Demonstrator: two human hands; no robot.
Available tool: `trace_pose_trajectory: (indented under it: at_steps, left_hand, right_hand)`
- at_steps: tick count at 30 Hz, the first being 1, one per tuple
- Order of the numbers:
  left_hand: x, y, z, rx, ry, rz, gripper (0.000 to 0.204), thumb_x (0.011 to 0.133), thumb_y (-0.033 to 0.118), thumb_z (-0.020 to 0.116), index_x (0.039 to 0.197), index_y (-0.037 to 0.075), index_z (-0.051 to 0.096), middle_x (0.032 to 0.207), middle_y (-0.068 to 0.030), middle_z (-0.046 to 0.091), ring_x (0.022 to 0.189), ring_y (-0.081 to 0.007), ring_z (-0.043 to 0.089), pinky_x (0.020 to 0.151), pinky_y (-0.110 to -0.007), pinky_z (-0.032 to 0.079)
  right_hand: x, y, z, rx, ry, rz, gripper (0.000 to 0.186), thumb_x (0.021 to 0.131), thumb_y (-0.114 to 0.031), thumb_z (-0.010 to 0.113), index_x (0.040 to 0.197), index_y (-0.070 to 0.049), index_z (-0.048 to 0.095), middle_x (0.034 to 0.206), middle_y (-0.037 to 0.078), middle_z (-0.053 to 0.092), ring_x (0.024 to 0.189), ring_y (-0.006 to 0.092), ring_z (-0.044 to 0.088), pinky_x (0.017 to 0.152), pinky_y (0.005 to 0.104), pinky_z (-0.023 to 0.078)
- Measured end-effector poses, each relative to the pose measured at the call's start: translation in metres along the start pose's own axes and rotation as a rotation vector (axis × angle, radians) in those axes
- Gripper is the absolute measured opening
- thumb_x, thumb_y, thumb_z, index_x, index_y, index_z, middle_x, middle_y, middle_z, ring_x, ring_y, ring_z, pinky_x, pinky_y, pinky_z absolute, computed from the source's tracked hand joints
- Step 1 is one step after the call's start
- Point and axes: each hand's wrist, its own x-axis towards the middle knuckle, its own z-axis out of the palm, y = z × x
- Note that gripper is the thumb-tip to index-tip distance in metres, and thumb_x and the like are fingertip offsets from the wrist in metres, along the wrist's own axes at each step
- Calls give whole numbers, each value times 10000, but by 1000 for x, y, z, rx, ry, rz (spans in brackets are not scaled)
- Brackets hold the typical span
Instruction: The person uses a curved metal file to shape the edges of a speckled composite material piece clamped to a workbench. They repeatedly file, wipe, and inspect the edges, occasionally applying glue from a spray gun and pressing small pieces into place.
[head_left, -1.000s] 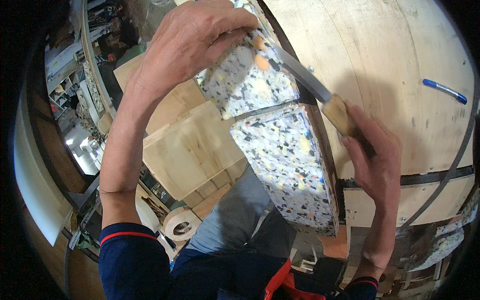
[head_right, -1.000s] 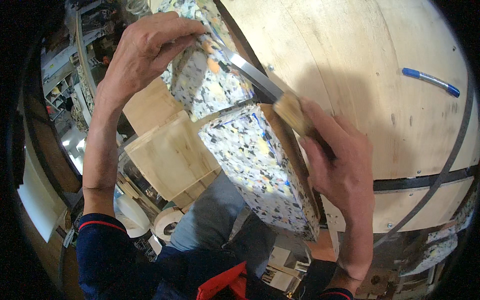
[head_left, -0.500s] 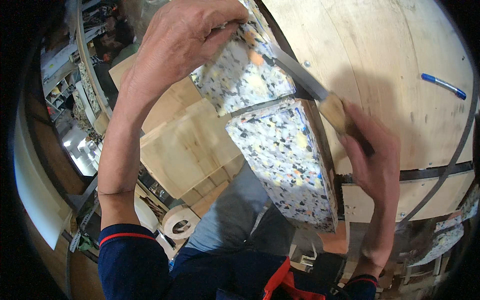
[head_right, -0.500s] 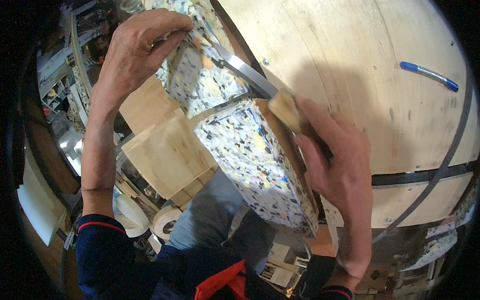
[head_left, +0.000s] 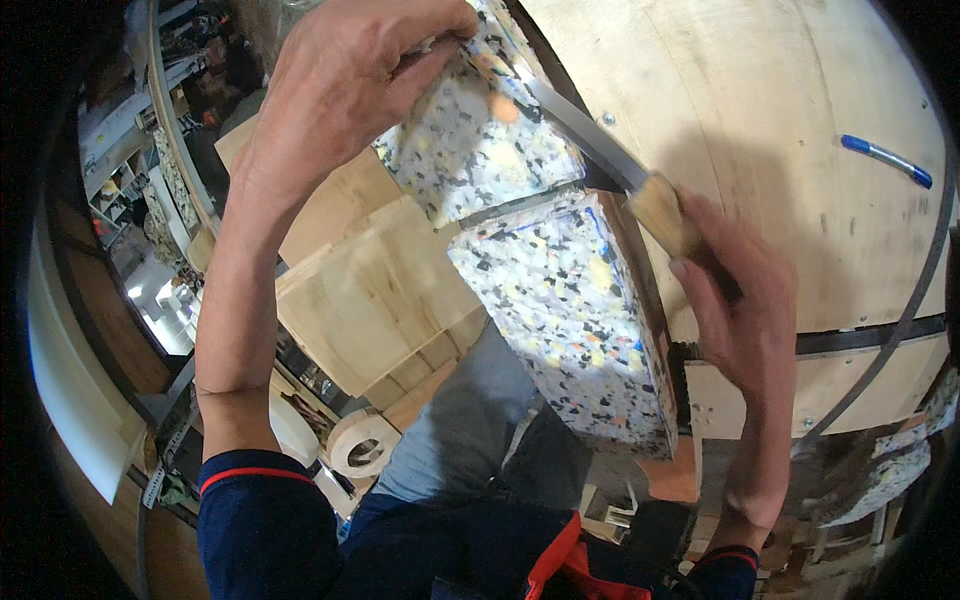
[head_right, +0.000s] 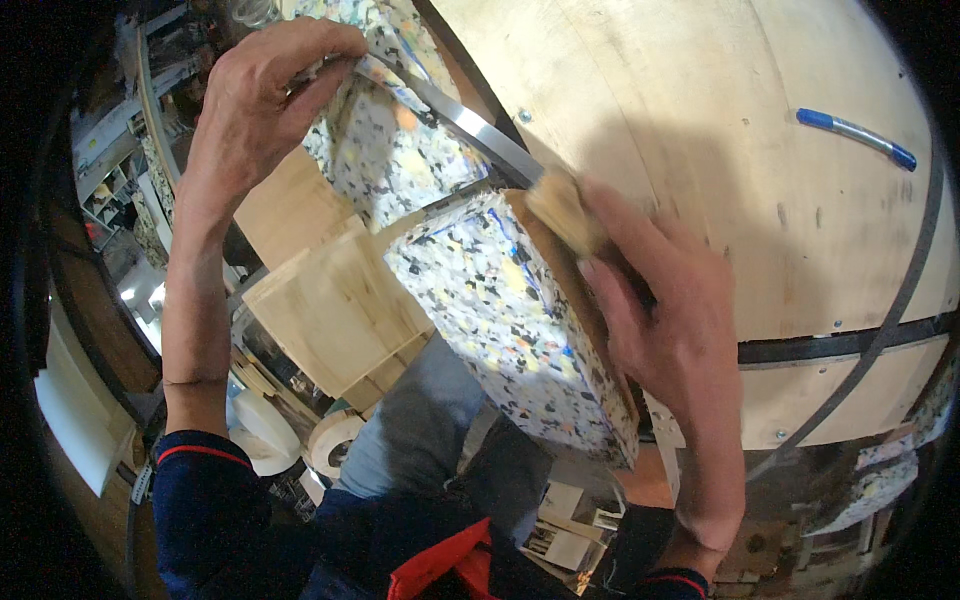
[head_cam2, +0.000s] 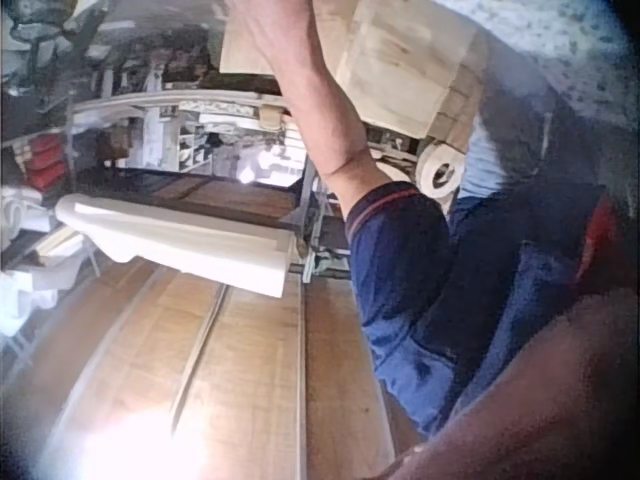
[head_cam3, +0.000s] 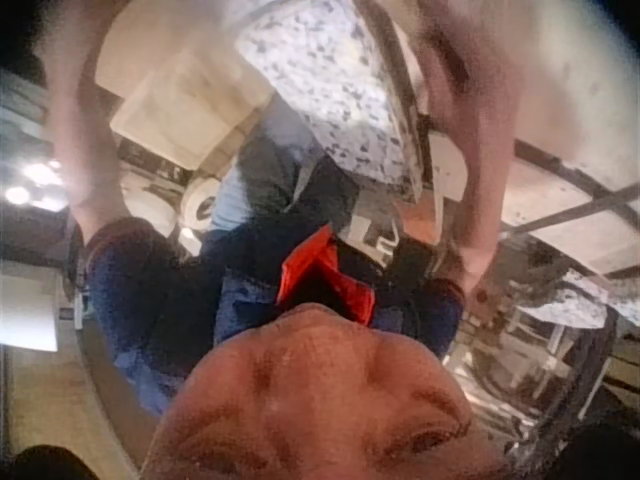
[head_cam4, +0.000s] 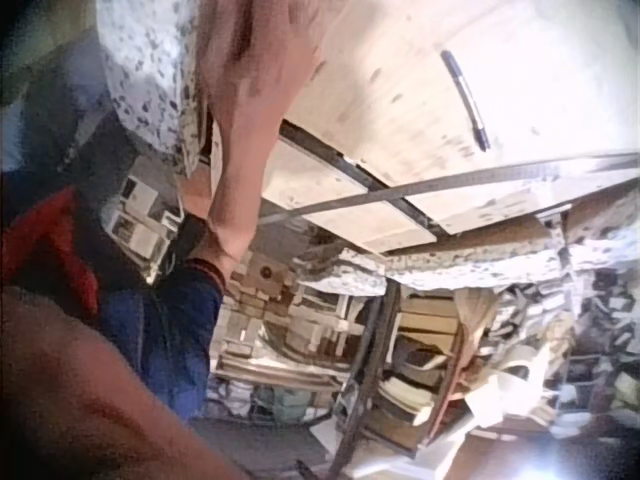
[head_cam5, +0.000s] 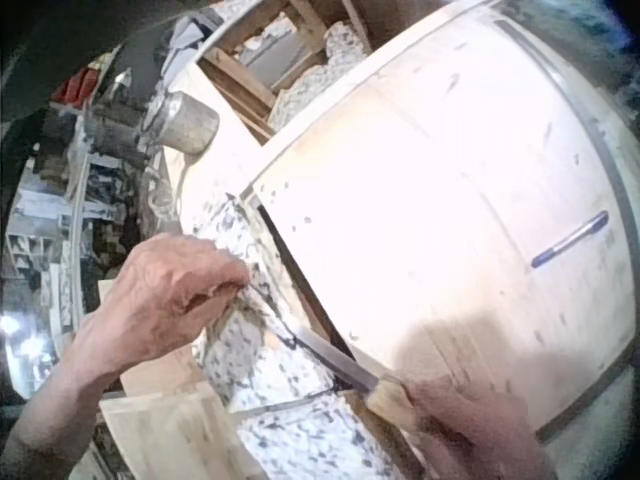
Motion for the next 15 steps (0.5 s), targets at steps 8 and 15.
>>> trace_pose_trajectory:
  at_steps: [8, 15]
  left_hand:
    - [2, 2, -5, 16, 20, 6, 197, 898, 58, 741, 1095, 68, 732, 1006, -77, 742, 865, -243, 722, 757, -339, 591]
    - [-1, 1, -4, 76, 12, 55, 197, 905, 78, 737, 1101, 82, 734, 1029, -96, 740, 899, -270, 722, 805, -364, 572]
  right_hand:
    - [9, -10, 6, -5, 14, -32, 561, 818, 61, 708, 1367, -30, 636, 969, 190, 702, 792, 228, 656, 721, 334, 522]
    - [-19, 2, 2, -30, 16, -12, 555, 835, -18, 723, 1376, -115, 645, 810, 150, 612, 697, 302, 606, 673, 390, 491]
